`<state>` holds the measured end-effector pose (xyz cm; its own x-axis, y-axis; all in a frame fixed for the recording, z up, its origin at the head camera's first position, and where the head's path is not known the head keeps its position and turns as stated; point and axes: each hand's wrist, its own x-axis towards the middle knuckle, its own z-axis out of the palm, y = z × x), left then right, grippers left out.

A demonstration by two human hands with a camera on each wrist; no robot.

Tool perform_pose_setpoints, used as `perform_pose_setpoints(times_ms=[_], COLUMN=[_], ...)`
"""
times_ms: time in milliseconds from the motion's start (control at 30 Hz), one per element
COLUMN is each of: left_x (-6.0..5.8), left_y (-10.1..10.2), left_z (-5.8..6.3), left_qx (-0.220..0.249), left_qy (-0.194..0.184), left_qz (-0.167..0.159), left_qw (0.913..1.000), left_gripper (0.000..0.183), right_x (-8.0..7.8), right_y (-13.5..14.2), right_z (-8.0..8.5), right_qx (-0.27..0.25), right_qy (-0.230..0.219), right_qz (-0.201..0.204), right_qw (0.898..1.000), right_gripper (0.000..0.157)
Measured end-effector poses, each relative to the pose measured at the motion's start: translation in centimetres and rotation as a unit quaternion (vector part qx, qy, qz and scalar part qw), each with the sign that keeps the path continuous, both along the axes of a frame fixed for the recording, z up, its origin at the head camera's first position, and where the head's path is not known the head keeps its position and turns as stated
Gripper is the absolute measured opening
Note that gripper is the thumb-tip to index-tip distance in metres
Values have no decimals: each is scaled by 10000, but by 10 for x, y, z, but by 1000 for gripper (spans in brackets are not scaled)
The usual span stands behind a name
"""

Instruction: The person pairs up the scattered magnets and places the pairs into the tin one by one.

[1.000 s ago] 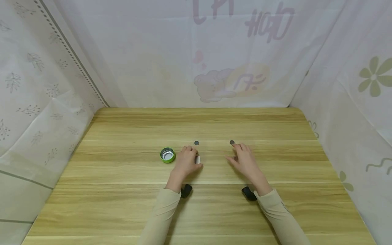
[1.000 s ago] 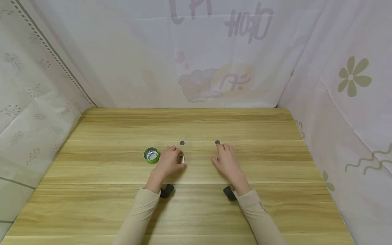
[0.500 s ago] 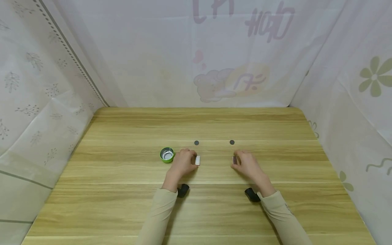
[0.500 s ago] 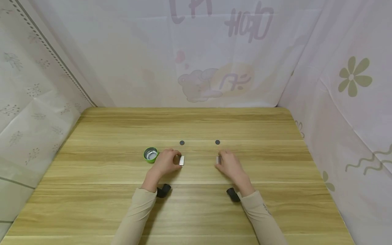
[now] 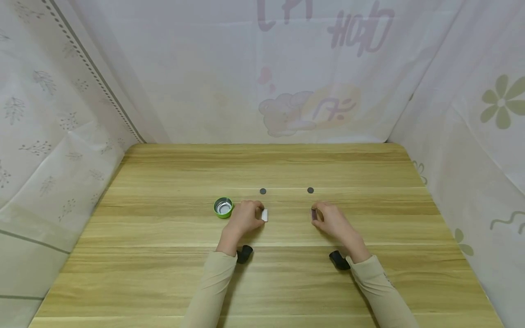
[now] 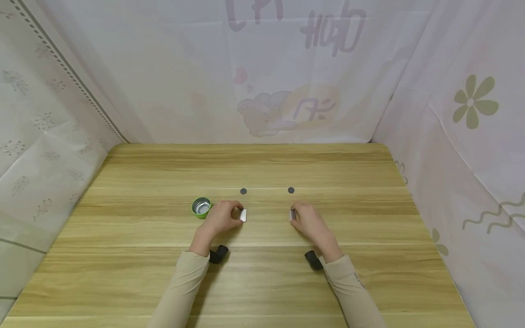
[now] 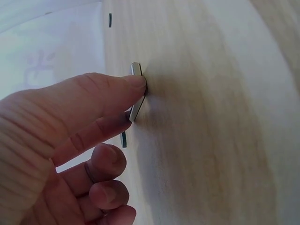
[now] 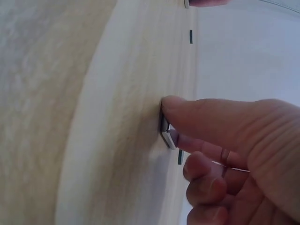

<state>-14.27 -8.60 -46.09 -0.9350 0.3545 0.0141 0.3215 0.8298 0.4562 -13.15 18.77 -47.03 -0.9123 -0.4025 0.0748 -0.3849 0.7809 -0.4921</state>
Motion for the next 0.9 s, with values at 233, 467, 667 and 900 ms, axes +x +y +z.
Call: perform_pose_setpoints(times_ms=[233,467,667,900], left_x=[0,0,-1,-1], left_y=[2,4,6,8], left_z=[1,2,1,-1], left_qx=[33,28,17,-50], left_qy=[-156,-216,-188,-211], left_qz=[15,10,-51,-79], left_qw=[9999,9998,9998,9997], left_gripper=[33,33,33,34], right_x=[-4,-5,-6,-9], right_y=[0,-2,-6,-12], right_z=[-1,0,1,0], right_qx=[-82,-59,-53,17], right_qy=[-62,-97,-117,-59], right_qz=[249,420,428,499], right_qw=[9996,9991,9990,9987], right_gripper=[20,24,28,30])
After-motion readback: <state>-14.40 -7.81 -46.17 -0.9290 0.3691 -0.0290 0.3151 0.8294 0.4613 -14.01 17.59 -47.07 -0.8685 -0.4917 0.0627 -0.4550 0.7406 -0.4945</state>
